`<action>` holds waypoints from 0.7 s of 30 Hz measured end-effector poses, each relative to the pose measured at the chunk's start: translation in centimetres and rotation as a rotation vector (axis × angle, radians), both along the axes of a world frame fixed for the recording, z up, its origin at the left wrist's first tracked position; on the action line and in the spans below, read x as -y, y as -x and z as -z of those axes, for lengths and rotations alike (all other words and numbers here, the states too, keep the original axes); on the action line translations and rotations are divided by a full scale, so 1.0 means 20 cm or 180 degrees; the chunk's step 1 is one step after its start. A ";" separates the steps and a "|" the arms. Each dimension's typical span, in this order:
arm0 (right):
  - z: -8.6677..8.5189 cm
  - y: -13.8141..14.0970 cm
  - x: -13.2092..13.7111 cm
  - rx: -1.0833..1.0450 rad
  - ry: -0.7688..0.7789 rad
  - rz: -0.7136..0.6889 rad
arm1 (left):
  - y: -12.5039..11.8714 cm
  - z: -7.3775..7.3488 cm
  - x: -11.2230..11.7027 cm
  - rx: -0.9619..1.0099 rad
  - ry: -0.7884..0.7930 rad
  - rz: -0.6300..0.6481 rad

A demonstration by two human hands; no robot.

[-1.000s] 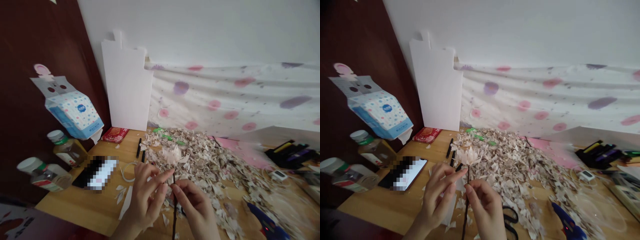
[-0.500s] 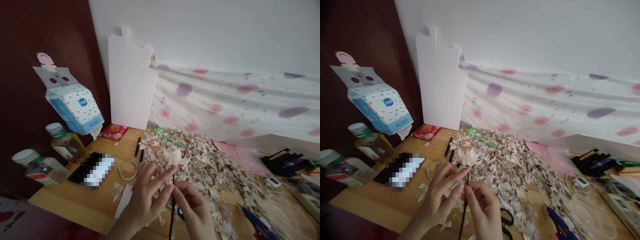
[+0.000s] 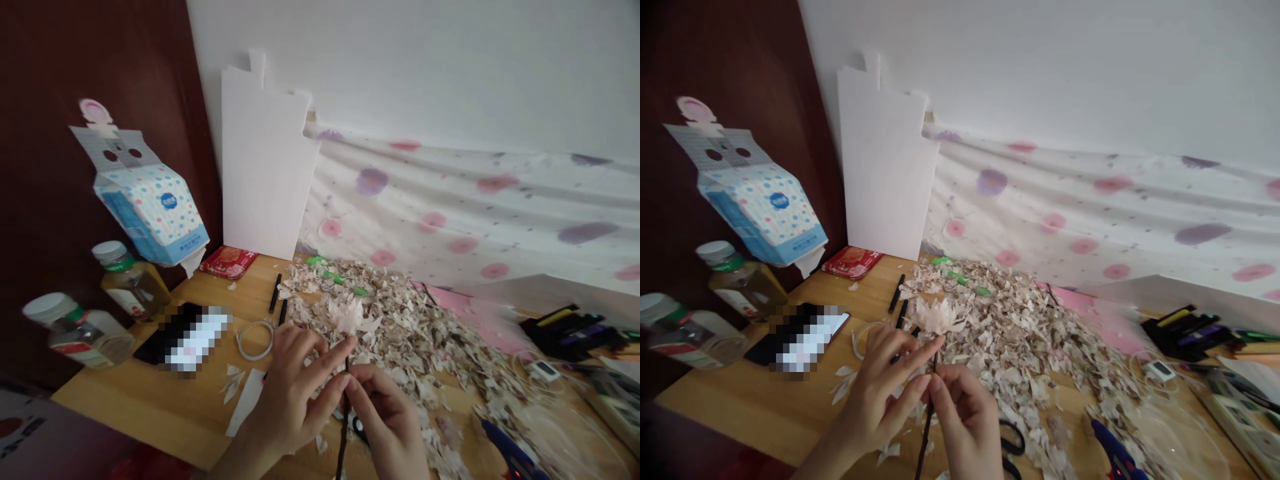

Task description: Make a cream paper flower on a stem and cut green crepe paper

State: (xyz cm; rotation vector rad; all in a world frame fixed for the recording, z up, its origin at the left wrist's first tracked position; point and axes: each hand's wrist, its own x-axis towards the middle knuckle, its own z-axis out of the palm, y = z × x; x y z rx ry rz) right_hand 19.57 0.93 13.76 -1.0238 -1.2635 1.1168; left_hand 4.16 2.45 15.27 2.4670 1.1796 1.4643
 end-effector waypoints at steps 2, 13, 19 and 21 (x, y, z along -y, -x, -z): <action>-0.03 0.00 0.00 0.0013 0.0029 -0.0022 | 0.00 0.00 0.00 0.0037 0.0054 0.0009; -0.08 -0.01 0.00 0.0122 0.0093 -0.0131 | -0.01 0.00 0.02 0.0082 0.0215 0.0032; -0.04 -0.01 0.02 -0.0043 0.0007 0.0002 | -0.01 -0.01 0.02 -0.0004 -0.0047 0.0098; -0.05 -0.01 0.02 -0.0050 0.0030 -0.0018 | -0.01 -0.01 0.02 -0.0035 -0.0054 0.0082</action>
